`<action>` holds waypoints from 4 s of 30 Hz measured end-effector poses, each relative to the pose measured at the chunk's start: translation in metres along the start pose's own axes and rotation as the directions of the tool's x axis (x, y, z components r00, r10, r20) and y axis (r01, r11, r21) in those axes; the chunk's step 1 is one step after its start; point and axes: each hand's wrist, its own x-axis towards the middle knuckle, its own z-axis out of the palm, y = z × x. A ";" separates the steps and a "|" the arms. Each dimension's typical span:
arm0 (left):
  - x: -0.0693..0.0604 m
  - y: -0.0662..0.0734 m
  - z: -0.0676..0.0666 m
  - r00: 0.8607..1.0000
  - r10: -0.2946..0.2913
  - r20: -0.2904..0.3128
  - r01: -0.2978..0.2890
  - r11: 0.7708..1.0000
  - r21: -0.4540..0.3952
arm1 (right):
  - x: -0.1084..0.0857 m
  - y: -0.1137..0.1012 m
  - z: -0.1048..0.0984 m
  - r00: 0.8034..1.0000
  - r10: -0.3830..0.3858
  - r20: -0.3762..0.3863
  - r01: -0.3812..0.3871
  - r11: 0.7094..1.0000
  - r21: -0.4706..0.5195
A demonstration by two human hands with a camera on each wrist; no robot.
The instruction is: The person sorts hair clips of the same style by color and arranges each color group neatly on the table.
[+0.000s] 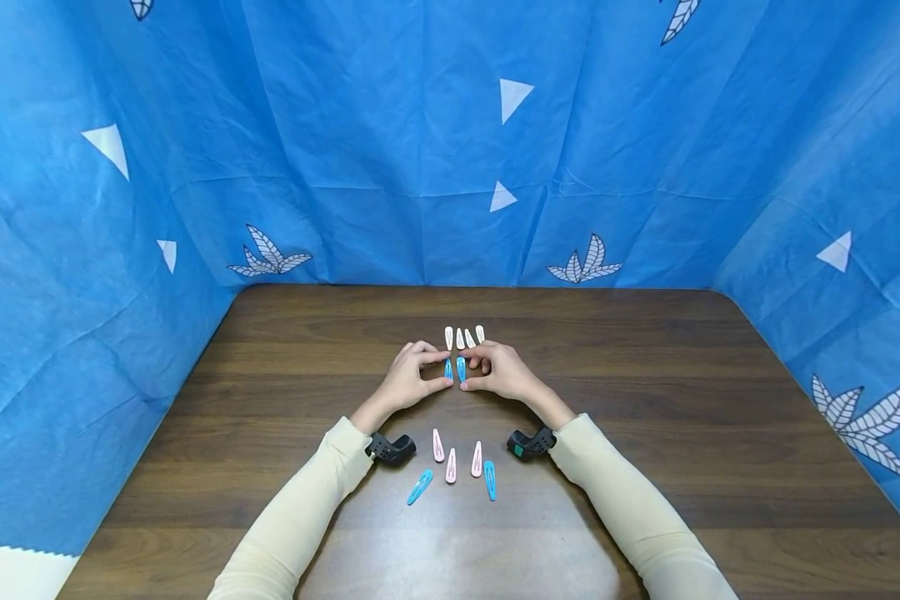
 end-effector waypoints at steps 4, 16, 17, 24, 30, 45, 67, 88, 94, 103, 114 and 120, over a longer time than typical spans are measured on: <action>-0.002 -0.001 0.001 1.000 0.018 -0.015 -0.017 1.000 0.022 | -0.002 0.000 -0.003 1.000 -0.006 -0.002 0.006 1.000 0.027; -0.001 -0.001 0.004 1.000 0.026 -0.010 -0.025 0.999 0.045 | -0.045 -0.015 -0.023 0.993 -0.116 -0.018 0.117 0.990 0.083; -0.001 -0.001 0.004 1.000 0.027 -0.010 -0.027 0.999 0.046 | -0.052 -0.016 -0.024 0.992 -0.124 -0.014 0.125 0.988 0.090; -0.001 -0.001 0.003 0.999 0.037 -0.016 -0.037 0.998 0.051 | -0.099 -0.029 -0.025 0.984 -0.174 0.035 0.170 0.980 0.100; 0.000 -0.001 0.002 0.999 0.038 -0.016 -0.037 0.998 0.054 | -0.125 -0.037 -0.019 0.980 -0.193 0.040 0.187 0.976 0.109; -0.002 -0.001 0.003 0.998 0.051 -0.027 -0.049 0.997 0.054 | -0.142 -0.037 0.003 0.972 -0.233 0.008 0.233 0.972 0.038; -0.001 -0.001 0.003 1.000 0.027 -0.011 -0.026 0.998 0.050 | -0.143 -0.035 0.009 0.966 -0.253 0.048 0.254 0.967 -0.025; -0.001 -0.001 0.001 1.000 0.020 -0.015 -0.019 0.999 0.044 | -0.135 -0.041 -0.005 0.965 -0.261 0.009 0.261 0.965 0.016; -0.001 -0.001 0.002 1.000 0.015 -0.010 -0.014 0.999 0.043 | -0.115 -0.044 -0.020 0.978 -0.207 -0.030 0.207 0.978 0.004; -0.001 0.000 0.002 1.000 0.006 -0.001 -0.006 0.999 0.042 | -0.074 -0.029 -0.037 0.973 -0.166 -0.162 0.172 0.985 0.021; -0.001 0.001 0.001 1.000 0.010 -0.001 -0.010 0.999 0.038 | -0.035 -0.003 -0.030 0.987 -0.029 -0.161 0.035 0.999 0.038; 0.000 0.001 0.002 1.000 0.012 -0.006 -0.011 0.999 0.044 | -0.020 0.003 -0.021 0.991 0.005 -0.134 0.006 0.997 0.079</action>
